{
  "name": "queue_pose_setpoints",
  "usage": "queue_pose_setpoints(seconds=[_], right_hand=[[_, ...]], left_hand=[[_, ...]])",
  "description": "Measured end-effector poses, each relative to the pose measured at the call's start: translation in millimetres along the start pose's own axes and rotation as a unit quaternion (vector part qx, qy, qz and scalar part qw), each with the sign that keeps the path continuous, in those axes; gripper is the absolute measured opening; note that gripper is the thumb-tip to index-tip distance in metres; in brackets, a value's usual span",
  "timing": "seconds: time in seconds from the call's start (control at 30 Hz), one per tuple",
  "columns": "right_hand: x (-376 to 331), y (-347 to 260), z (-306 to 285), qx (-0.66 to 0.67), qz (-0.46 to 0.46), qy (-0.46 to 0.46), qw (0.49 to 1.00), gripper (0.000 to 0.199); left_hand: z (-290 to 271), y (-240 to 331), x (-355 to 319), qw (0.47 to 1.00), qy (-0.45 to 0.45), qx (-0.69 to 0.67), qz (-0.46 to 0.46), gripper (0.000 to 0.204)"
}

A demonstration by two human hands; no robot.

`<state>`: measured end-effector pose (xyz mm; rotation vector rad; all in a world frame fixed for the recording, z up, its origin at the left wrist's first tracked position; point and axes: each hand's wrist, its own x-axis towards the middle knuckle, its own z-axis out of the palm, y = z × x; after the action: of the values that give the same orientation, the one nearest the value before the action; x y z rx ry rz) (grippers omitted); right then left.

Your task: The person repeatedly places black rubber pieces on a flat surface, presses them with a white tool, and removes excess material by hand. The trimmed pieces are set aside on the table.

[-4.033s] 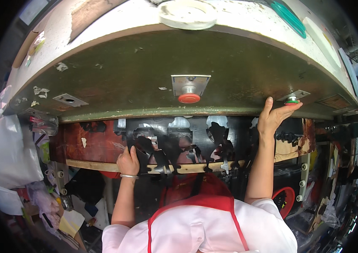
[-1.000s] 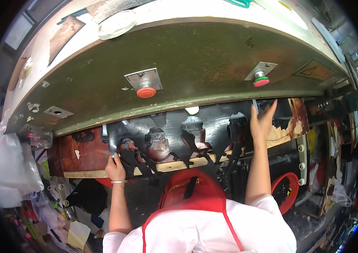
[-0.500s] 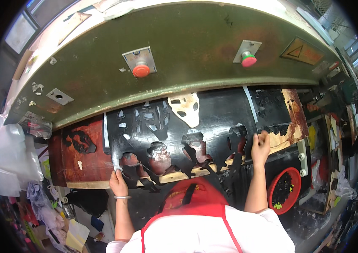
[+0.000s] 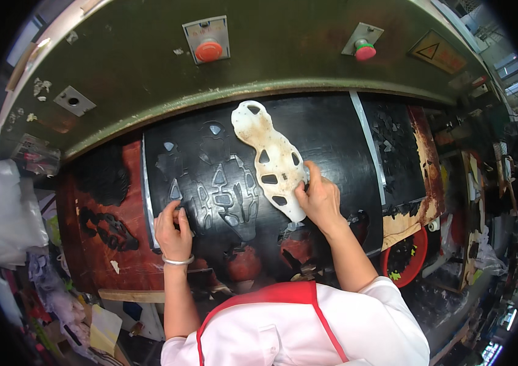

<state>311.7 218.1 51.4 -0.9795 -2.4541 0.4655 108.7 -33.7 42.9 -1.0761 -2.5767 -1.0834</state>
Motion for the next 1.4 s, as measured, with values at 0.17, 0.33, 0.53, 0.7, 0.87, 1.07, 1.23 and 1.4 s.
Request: queue_pose_setpoints(seconds=[0.17, 0.33, 0.53, 0.7, 0.87, 1.07, 1.23, 1.4], right_hand=[[-29, 1, -89, 0.175, 0.154, -0.247, 0.941, 0.013], [-69, -25, -99, 0.189, -0.056, -0.195, 0.961, 0.045], [-44, -45, -2, -0.004, -0.059, -0.063, 0.996, 0.103], [-27, -31, 0, 0.203, 0.033, -0.014, 0.979, 0.089], [-16, 27, -60, 0.607, 0.282, -0.059, 0.741, 0.064], [-83, 91, -123, 0.538, 0.267, 0.207, 0.773, 0.052], [-119, 133, -138, 0.875, 0.271, 0.280, 0.289, 0.068], [-116, 129, -142, 0.861, 0.295, 0.290, 0.295, 0.070]], left_hand=[[7, -3, -14, 0.998, -0.052, 0.021, 0.027, 0.017], [9, -6, -19, 0.998, -0.054, 0.019, 0.035, 0.014], [6, -2, -22, 0.997, -0.042, 0.023, 0.063, 0.029], [2, -2, -26, 0.978, -0.092, 0.168, 0.084, 0.044], [-1, -9, -27, 0.979, -0.116, 0.158, 0.047, 0.043], [0, -14, -26, 0.977, -0.118, 0.168, 0.051, 0.043], [4, -12, -23, 0.976, -0.107, 0.178, 0.063, 0.046], [4, -10, -20, 0.975, -0.110, 0.181, 0.064, 0.044]])
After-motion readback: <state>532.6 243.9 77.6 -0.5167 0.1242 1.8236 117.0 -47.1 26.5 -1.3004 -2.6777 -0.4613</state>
